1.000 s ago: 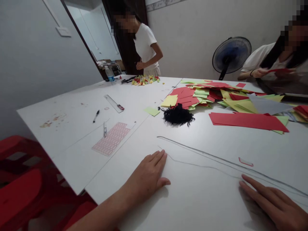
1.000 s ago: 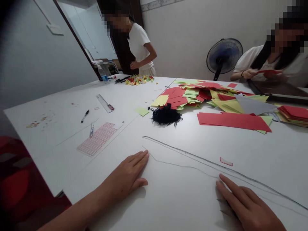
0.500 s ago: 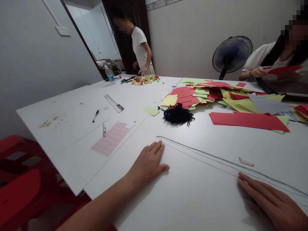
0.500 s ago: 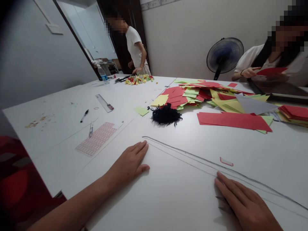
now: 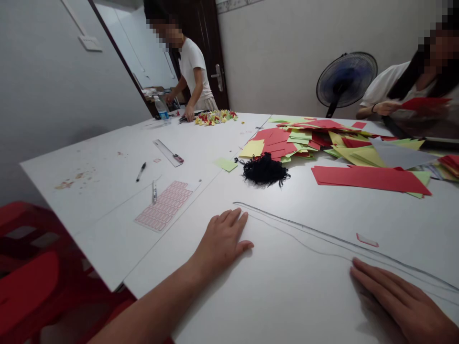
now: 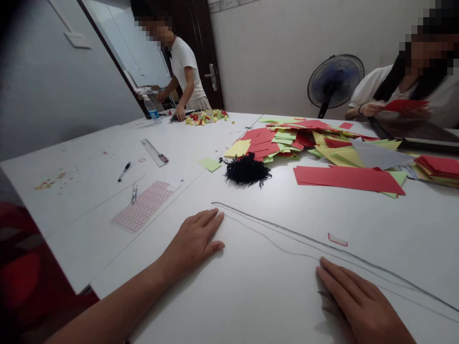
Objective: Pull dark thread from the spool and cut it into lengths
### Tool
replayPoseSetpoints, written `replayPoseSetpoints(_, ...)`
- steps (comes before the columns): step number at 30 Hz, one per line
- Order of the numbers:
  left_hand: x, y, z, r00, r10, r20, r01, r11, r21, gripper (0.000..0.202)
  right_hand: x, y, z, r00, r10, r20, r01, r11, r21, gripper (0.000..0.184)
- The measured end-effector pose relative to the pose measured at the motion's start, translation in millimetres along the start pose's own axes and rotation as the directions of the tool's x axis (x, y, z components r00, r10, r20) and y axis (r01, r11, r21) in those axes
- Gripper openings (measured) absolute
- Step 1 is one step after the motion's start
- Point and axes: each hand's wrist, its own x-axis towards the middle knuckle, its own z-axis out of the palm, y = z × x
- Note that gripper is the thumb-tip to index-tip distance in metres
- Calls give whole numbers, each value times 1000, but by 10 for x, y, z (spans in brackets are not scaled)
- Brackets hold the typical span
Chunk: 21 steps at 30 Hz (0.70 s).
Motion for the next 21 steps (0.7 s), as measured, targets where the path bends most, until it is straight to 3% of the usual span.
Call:
replayPoseSetpoints(9,24,40,-81,994,-98,52,98,995,-2,77,62,-50,45,1000,9,7,-9,1000,-21,52)
replayPoseSetpoints(21,37,59,-99,988,-128,91,129,991,-14,78,88,-66,59,1000,3,1,-3,1000,-31,51)
